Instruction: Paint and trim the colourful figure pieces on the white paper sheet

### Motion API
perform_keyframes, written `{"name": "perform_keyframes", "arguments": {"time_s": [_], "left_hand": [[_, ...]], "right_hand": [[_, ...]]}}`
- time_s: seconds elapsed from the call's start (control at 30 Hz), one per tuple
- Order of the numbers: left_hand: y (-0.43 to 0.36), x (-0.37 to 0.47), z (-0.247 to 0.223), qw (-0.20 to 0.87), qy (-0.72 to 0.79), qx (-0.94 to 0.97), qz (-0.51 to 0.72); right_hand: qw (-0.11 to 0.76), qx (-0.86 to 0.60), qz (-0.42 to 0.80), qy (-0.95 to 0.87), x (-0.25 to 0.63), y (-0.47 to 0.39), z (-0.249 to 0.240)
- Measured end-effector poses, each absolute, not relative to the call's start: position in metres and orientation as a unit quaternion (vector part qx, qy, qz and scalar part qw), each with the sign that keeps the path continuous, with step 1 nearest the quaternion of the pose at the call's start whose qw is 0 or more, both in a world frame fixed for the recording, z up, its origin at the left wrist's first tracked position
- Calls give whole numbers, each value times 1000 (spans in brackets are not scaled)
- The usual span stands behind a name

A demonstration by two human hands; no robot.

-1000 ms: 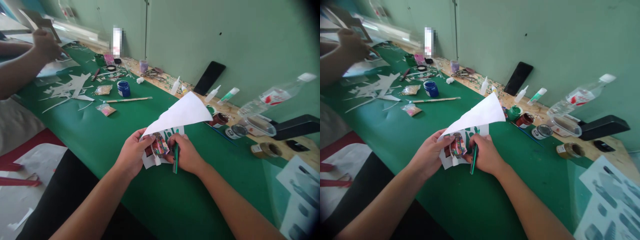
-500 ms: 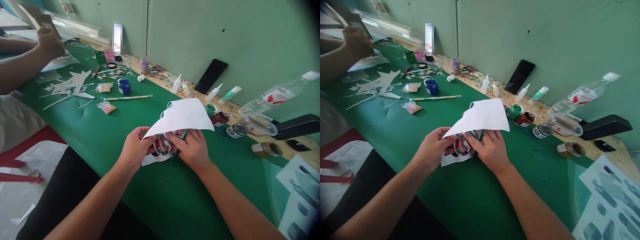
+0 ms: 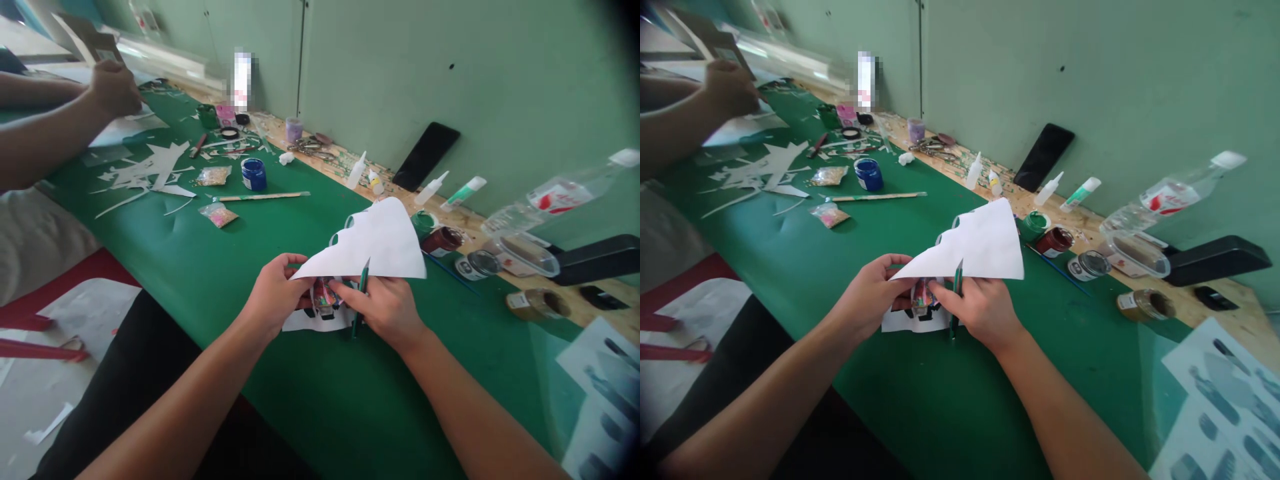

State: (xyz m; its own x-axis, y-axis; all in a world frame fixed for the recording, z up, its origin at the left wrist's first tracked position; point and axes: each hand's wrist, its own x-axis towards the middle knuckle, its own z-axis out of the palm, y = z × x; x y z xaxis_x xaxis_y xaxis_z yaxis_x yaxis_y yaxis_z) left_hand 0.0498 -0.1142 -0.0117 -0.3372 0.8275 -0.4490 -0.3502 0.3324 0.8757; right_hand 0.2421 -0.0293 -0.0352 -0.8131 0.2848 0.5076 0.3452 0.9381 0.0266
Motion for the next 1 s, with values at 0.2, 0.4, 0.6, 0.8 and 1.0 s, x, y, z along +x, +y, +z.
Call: {"name": "perform_keyframes", "arguments": {"time_s": [0.2,0.4,0.6,0.8,1.0], "left_hand": [[-116,43,-13,534,632,225,514],[-119,26,-10,285,744,429,427],[-105,13,-4,265,763,436,396],[-89,2,-7,298,804,414,305],[-84,-1,-12,147,840,478,210]], "right_hand": [[282,-134,-75,-947,241,-24,-37],[267,-93,-76,-956,238,-22,-39],[247,-77,-51,-965,234,-24,-45],[249,-106,-35,-962,230,-29,-46],[281,-124,1,-952,228,-30,-48]]}}
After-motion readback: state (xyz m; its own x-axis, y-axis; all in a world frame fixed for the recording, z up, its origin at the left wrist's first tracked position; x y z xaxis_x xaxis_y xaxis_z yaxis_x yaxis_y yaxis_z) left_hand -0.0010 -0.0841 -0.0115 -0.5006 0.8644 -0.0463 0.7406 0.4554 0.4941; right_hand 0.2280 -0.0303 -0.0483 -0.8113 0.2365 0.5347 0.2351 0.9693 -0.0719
